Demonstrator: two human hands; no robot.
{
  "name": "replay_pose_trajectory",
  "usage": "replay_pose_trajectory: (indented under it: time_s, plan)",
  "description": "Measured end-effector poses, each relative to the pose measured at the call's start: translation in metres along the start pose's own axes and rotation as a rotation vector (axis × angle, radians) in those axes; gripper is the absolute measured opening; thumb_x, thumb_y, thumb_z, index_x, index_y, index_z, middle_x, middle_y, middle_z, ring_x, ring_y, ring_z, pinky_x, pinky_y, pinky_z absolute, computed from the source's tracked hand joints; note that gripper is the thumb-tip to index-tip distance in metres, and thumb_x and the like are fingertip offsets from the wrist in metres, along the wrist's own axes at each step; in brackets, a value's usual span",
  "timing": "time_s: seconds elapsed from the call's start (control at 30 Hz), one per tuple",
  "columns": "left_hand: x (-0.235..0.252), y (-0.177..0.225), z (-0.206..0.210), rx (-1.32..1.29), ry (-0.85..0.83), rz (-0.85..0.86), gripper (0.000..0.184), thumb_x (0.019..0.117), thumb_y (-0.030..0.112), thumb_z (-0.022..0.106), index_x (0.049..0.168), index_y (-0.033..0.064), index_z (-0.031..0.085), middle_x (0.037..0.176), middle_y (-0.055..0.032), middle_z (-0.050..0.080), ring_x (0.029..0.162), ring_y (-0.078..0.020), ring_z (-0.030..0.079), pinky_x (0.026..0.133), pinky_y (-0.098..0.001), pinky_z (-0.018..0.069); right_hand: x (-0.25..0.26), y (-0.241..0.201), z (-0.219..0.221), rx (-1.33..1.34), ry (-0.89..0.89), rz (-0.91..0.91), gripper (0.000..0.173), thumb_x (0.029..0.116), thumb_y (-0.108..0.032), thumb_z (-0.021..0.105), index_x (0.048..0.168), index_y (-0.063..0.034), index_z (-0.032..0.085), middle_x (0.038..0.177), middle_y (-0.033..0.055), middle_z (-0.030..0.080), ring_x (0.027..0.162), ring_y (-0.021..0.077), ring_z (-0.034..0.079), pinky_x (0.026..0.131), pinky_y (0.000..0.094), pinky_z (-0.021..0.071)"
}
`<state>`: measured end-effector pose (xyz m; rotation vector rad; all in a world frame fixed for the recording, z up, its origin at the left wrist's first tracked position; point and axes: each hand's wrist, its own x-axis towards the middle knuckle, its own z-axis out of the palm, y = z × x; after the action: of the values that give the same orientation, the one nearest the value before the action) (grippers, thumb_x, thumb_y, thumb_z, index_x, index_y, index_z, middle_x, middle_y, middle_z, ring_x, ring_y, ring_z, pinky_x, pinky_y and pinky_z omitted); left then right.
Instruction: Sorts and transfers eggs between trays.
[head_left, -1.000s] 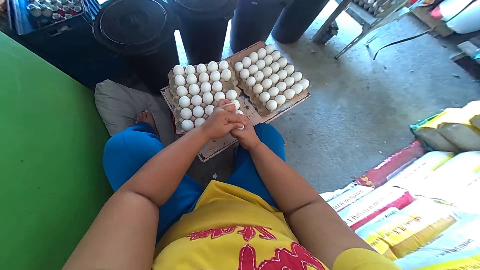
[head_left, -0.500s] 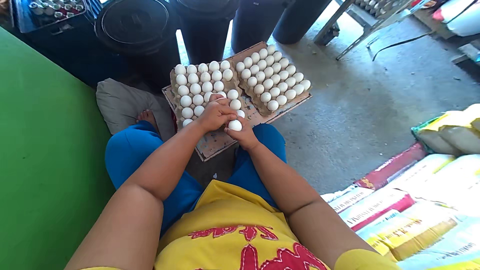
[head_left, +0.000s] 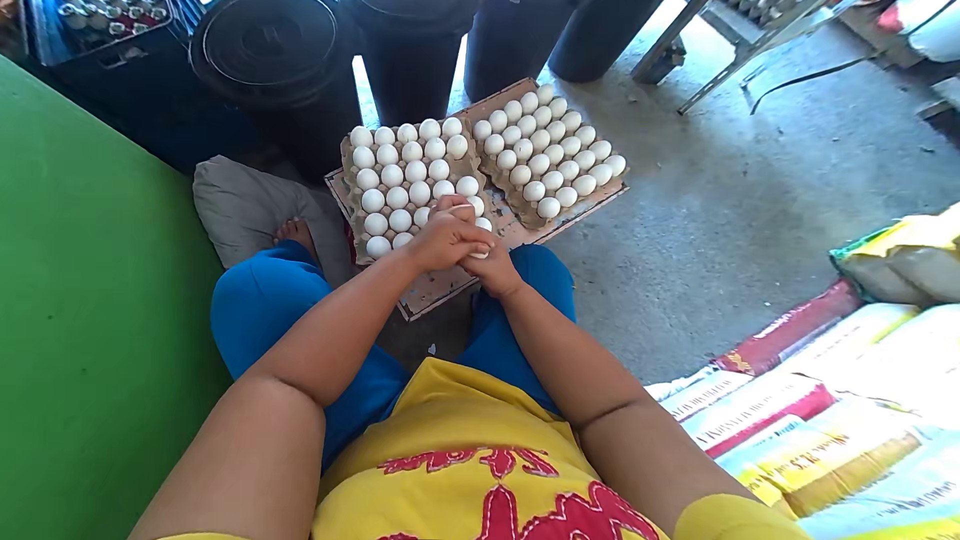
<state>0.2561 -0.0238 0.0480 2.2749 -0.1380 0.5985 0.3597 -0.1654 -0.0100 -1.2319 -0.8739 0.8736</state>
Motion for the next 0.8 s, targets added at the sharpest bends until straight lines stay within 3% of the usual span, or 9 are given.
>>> replay_pose_trajectory:
  time_s: [0.1,0.3,0.43,0.6,0.67,0.73,0.8]
  plan:
    - [-0.002,-0.013,-0.011,0.020,0.050,-0.052,0.019,0.0979,0.018,0.064,0.095,0.0122,0.082,0.080,-0.0051,0.069,0.091,-0.0170,0.062,0.114,-0.0475,0.0280,-0.001,-0.003,0.002,0.013,0.005,0.058,0.036,0.0819,-0.012,0.077,0.114,-0.0046,0.063,0.091,0.0018,0.068,0.065,0.0067,0.059,0.056,0.0225,0.0508]
    - [-0.002,0.003,0.000,-0.024,0.022,0.002,0.016,0.0961,0.021,0.068,0.097,0.0160,0.083,0.079,-0.0042,0.065,0.099,-0.0206,0.060,0.113,-0.0497,0.0291,0.001,0.003,0.000,0.109,-0.010,-0.031,0.028,0.0782,-0.011,0.079,0.103,-0.0124,0.066,0.085,-0.0047,0.066,0.065,0.0039,0.057,0.058,0.0233,0.0491]
    - [-0.001,-0.007,-0.011,0.008,0.063,-0.045,0.020,0.0983,0.019,0.064,0.095,0.0120,0.082,0.079,-0.0050,0.068,0.091,-0.0172,0.061,0.114,-0.0472,0.0271,0.000,-0.004,0.004,0.075,0.000,0.041,0.034,0.0814,-0.012,0.077,0.111,-0.0068,0.062,0.089,-0.0002,0.066,0.064,0.0054,0.057,0.055,0.0217,0.0495]
    - [0.002,0.010,0.002,-0.025,0.017,0.033,0.014,0.0944,0.019,0.070,0.095,0.0151,0.083,0.081,-0.0062,0.067,0.103,-0.0242,0.061,0.113,-0.0512,0.0312,0.002,-0.001,-0.001,0.109,0.004,-0.006,0.033,0.0769,-0.010,0.077,0.106,-0.0135,0.064,0.083,-0.0071,0.064,0.063,0.0014,0.055,0.055,0.0211,0.0474]
    - [0.001,0.002,-0.001,-0.001,0.051,0.030,0.016,0.0955,0.020,0.068,0.095,0.0150,0.083,0.078,-0.0051,0.065,0.099,-0.0219,0.061,0.112,-0.0499,0.0315,0.001,-0.003,-0.001,0.127,0.006,0.024,0.030,0.0798,-0.009,0.076,0.106,-0.0126,0.062,0.080,-0.0054,0.063,0.059,0.0029,0.053,0.052,0.0213,0.0456]
    - [0.000,-0.008,-0.013,0.076,0.130,-0.041,0.016,0.0960,0.018,0.067,0.095,0.0136,0.082,0.079,-0.0065,0.067,0.095,-0.0219,0.062,0.112,-0.0505,0.0310,-0.001,-0.012,0.001,0.140,0.022,0.046,0.031,0.0849,-0.010,0.074,0.112,-0.0102,0.060,0.087,-0.0022,0.065,0.059,0.0041,0.053,0.051,0.0208,0.0464]
    - [0.002,-0.011,-0.030,0.138,0.208,-0.175,0.016,0.0966,0.019,0.069,0.099,0.0118,0.082,0.086,-0.0096,0.070,0.102,-0.0275,0.062,0.112,-0.0548,0.0311,0.003,-0.029,0.001,0.151,0.102,0.060,0.026,0.0897,-0.013,0.069,0.113,-0.0126,0.058,0.089,-0.0037,0.064,0.059,0.0030,0.052,0.053,0.0198,0.0459]
